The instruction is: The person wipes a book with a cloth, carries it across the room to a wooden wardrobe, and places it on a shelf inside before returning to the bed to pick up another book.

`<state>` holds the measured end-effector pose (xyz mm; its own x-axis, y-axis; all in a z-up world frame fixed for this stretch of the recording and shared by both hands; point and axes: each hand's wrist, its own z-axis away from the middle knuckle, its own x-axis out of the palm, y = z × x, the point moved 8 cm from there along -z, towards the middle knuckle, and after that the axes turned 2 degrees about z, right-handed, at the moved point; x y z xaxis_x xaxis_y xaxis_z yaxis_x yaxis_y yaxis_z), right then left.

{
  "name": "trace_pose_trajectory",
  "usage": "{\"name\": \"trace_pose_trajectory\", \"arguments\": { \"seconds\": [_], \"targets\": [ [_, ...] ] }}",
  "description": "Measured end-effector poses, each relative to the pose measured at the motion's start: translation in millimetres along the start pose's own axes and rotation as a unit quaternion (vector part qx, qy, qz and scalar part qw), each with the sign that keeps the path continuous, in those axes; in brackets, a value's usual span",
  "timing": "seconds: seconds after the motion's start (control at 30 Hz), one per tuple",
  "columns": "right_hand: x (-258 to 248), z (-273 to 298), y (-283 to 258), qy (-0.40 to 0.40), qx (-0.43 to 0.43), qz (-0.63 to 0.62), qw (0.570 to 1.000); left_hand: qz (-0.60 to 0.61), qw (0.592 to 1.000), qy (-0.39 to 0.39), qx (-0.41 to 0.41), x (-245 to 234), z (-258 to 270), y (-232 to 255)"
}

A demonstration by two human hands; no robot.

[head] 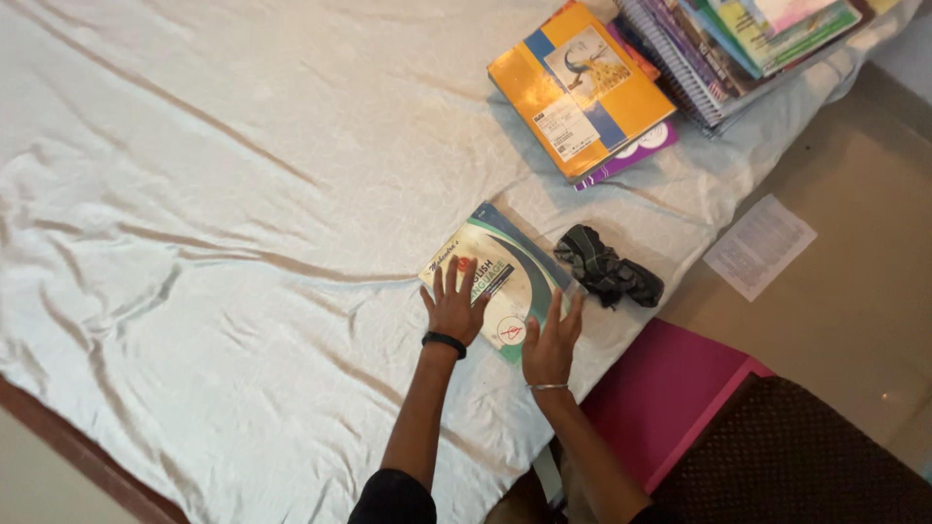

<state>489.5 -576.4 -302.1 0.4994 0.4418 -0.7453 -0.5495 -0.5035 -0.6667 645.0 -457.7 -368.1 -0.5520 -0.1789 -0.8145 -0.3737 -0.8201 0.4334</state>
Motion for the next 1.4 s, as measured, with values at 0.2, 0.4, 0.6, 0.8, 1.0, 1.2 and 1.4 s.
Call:
{"name": "trace_pose_trajectory", "arguments": {
  "seconds": [0.2,0.4,0.6,0.8,1.0,1.2,1.4],
  "targets": [
    [23,-13,44,-0.004,0.174,-0.012,0.985,-0.043,0.999,0.015,0.004,17,-53,-39],
    [49,-4,81,-0.018,0.264,-0.091,0.96,0.026,0.999,0.021,-0.012,14,-75,-53],
    [69,-2,140,0.038,0.251,-0.118,0.96,0.052,0.998,0.013,-0.038,26,-87,-62],
    [90,7,164,0.003,0.294,-0.309,0.905,0.033,0.997,-0.014,-0.066,41,-95,-75],
    [75,19,156,0.018,0.263,-0.304,0.915,0.03,0.996,-0.029,-0.073,50,-85,-87],
    [51,21,143,0.046,0.209,-0.266,0.94,0.093,0.981,-0.06,-0.162,41,-44,-79],
    [30,14,131,0.02,0.21,-0.247,0.946,0.097,0.978,-0.036,-0.18,25,-10,-72]
  ]
}}
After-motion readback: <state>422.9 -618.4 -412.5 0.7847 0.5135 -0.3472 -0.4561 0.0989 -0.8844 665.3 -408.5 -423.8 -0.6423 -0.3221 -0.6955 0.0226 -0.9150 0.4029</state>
